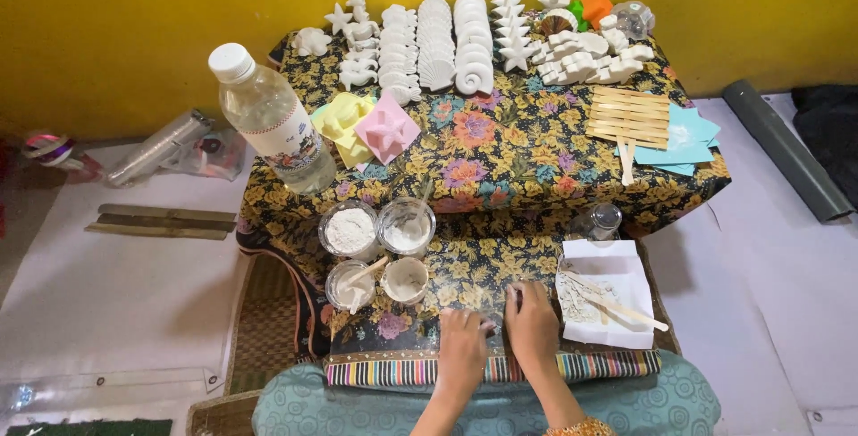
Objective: Demolding white figurines and pouring liquid into small containers as part of a manufacturing process.
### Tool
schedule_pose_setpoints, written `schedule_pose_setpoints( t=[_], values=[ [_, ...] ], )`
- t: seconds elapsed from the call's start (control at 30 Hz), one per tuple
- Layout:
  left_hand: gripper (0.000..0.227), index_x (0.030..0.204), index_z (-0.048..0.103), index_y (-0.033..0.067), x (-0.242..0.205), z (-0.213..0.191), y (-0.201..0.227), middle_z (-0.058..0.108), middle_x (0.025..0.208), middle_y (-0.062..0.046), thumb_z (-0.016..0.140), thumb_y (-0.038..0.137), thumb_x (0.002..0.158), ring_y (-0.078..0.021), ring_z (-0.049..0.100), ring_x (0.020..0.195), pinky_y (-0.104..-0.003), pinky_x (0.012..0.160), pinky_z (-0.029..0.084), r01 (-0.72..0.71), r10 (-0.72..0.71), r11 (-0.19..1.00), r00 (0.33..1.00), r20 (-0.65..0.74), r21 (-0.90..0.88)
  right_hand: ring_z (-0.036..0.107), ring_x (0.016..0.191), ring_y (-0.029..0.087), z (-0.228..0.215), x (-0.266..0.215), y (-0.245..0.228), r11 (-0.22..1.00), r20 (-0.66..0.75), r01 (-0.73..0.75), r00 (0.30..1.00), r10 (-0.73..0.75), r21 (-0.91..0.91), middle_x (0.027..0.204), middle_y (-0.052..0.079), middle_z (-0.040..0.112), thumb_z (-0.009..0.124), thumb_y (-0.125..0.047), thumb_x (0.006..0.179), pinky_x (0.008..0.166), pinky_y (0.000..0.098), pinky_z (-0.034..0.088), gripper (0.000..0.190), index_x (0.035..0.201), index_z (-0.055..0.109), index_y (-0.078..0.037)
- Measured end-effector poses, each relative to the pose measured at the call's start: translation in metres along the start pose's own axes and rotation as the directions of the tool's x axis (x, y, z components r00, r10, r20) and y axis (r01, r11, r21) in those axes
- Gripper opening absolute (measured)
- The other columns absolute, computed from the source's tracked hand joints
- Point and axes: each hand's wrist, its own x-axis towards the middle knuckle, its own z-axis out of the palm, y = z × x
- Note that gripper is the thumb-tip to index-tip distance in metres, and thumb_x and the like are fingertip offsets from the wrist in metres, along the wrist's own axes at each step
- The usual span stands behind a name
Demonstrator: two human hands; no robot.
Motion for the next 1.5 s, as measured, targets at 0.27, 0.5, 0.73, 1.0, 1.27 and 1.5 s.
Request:
schedule_pose_setpoints(
  t=[0.27, 0.5, 0.73, 1.0, 1.27, 1.5],
  values=[
    [0.048, 0.123, 0.058, -0.0079, 0.066, 0.016, 0.105, 0.059, 0.121, -0.021, 0.045, -0.02, 0.078, -0.0331, 0.052, 0.116, -0.039, 0.108, 0.044, -0.156, 0.189, 0.939, 0.978, 0.082, -0.308, 0.07, 0.083, 0.026, -0.098, -0.003, 0.052, 0.996, -0.273, 0.076, 0.96, -0.059, 0.051, 0.105, 0.018, 0.074, 0.066, 0.013, 0.085, 0.068, 0.034, 0.057, 0.042, 0.125, 0.065, 0.002],
    [0.052, 0.136, 0.047, -0.0213, 0.077, 0.029, 0.147, 0.06, 0.117, -0.036, 0.048, -0.011, 0.085, -0.046, 0.057, 0.112, -0.049, 0.097, 0.049, -0.219, 0.259, 0.869, 0.966, 0.03, -0.444, 0.062, 0.115, 0.032, -0.103, -0.008, 0.077, 0.784, -0.179, -0.07, 0.958, 0.225, 0.616, 0.127, 0.025, 0.062, 0.047, 0.004, 0.108, 0.102, 0.0411, 0.049, 0.03, 0.136, 0.054, 0.014],
    [0.046, 0.128, 0.053, -0.0026, 0.032, -0.026, 0.105, 0.046, 0.148, -0.029, 0.057, -0.006, 0.083, -0.0446, 0.046, 0.139, -0.055, 0.118, 0.038, -0.19, 0.175, 0.876, 0.982, -0.074, -0.444, 0.063, 0.119, 0.032, -0.089, -0.019, 0.007, 0.832, -0.058, -0.117, 0.983, 0.176, 0.542, 0.135, 0.021, 0.062, 0.064, 0.006, 0.087, 0.104, 0.0398, 0.053, 0.058, 0.143, 0.05, 0.003],
    [0.031, 0.105, 0.067, 0.0055, -0.032, -0.094, -0.01, 0.071, 0.105, -0.008, 0.065, -0.004, 0.075, -0.0236, 0.068, 0.094, -0.035, 0.087, 0.055, 0.29, -0.326, 0.945, 0.832, -0.449, -0.15, 0.064, 0.129, 0.027, 0.035, -0.015, -0.087, 0.778, 0.391, 0.005, 0.862, -0.321, 0.628, 0.142, 0.019, 0.06, 0.096, -0.025, 0.065, 0.108, 0.037, 0.054, 0.109, 0.153, 0.035, -0.004],
    [0.057, 0.131, 0.054, 0.0002, -0.043, -0.083, -0.062, 0.062, 0.127, -0.017, 0.072, 0.005, 0.077, -0.0328, 0.058, 0.116, -0.043, 0.102, 0.046, 0.383, -0.389, 0.921, 0.898, -0.206, -0.073, 0.075, 0.099, 0.025, 0.072, -0.011, -0.118, 0.851, 0.199, 0.088, 0.955, -0.219, 0.518, 0.112, 0.011, 0.076, 0.093, -0.029, 0.064, 0.086, 0.0348, 0.058, 0.073, 0.126, 0.063, -0.006],
    [0.06, 0.134, 0.05, -0.0059, 0.009, -0.07, -0.041, 0.062, 0.116, -0.02, 0.063, 0.0, 0.076, -0.0342, 0.058, 0.104, -0.042, 0.095, 0.045, 0.193, -0.237, 0.957, 0.949, -0.206, -0.215, 0.076, 0.096, 0.024, 0.046, -0.025, -0.076, 0.835, 0.225, 0.003, 0.962, -0.152, 0.551, 0.11, 0.011, 0.078, 0.091, -0.011, 0.062, 0.081, 0.034, 0.059, 0.068, 0.124, 0.063, -0.006]
  ],
)
